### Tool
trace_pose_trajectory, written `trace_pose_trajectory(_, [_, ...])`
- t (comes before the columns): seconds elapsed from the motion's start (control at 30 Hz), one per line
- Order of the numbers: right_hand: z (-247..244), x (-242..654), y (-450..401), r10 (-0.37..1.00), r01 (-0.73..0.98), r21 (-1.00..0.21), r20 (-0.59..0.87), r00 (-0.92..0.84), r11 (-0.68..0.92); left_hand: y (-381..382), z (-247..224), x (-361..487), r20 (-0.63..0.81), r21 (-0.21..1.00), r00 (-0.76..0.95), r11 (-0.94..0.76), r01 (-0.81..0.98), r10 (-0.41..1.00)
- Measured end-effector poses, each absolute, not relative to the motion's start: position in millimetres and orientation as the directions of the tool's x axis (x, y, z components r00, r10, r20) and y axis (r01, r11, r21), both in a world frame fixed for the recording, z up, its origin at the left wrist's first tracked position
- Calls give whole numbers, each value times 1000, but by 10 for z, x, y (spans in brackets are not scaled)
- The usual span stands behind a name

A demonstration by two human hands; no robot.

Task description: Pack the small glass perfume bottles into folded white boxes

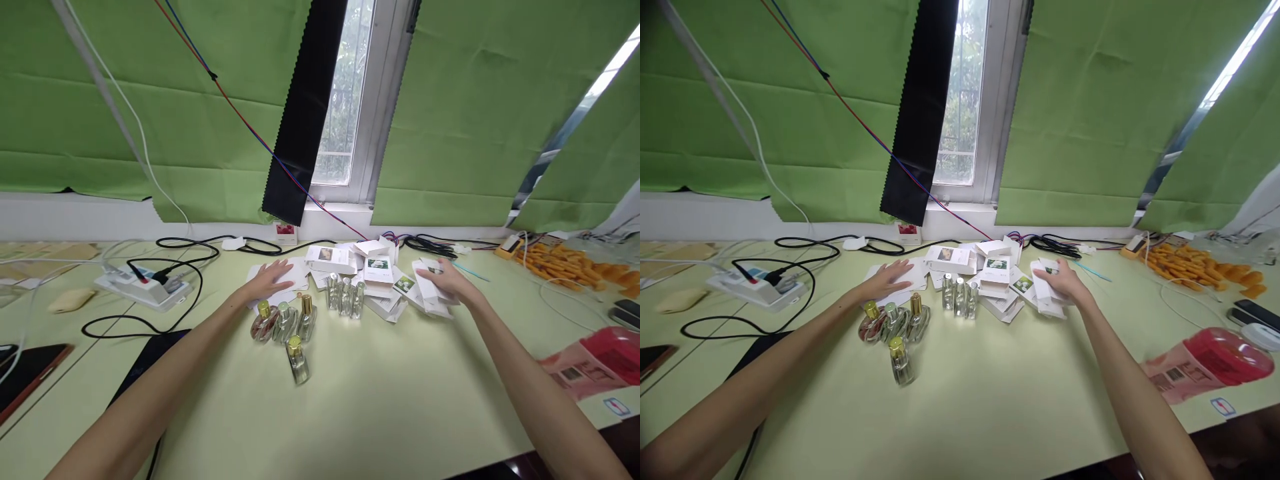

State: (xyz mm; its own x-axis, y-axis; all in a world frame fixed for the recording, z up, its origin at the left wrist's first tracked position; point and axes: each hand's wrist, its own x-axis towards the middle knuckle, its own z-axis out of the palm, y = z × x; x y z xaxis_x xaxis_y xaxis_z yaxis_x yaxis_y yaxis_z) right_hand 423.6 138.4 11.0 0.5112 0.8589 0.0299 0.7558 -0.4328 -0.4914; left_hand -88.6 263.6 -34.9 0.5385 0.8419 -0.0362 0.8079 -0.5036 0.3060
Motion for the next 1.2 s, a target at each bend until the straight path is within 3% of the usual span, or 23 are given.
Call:
trace_pose_trajectory(0.1, [221,3981,1660,904,748,-565,8,427,-348,2647,-372,-873,-34,308,540,-505,806,841])
trace_pose_trajectory(0.23, [173,3623,2006,941,777,-565,3,338,-277,2632,-371,-859,-35,316,550,-513,798,834])
trace_pose_trajectory(0.43, [-197,3254,2104,949,836,-459,-49,313,-300,2592,-370,-854,-20,327,552,-516,792,834])
trace_pose_trajectory(0.6, [-267,3183,2071,962,916,-293,-76,263,-274,2573,-353,-822,-13,345,552,-514,785,834])
trace_pose_trajectory(0.9, [-337,2982,2095,988,966,-209,-46,149,-155,2550,-321,-683,22,379,565,-529,759,825])
trace_pose_trajectory(1.2, [-272,2928,2060,988,965,-211,-48,149,-156,2554,-350,-656,76,397,555,-536,745,828])
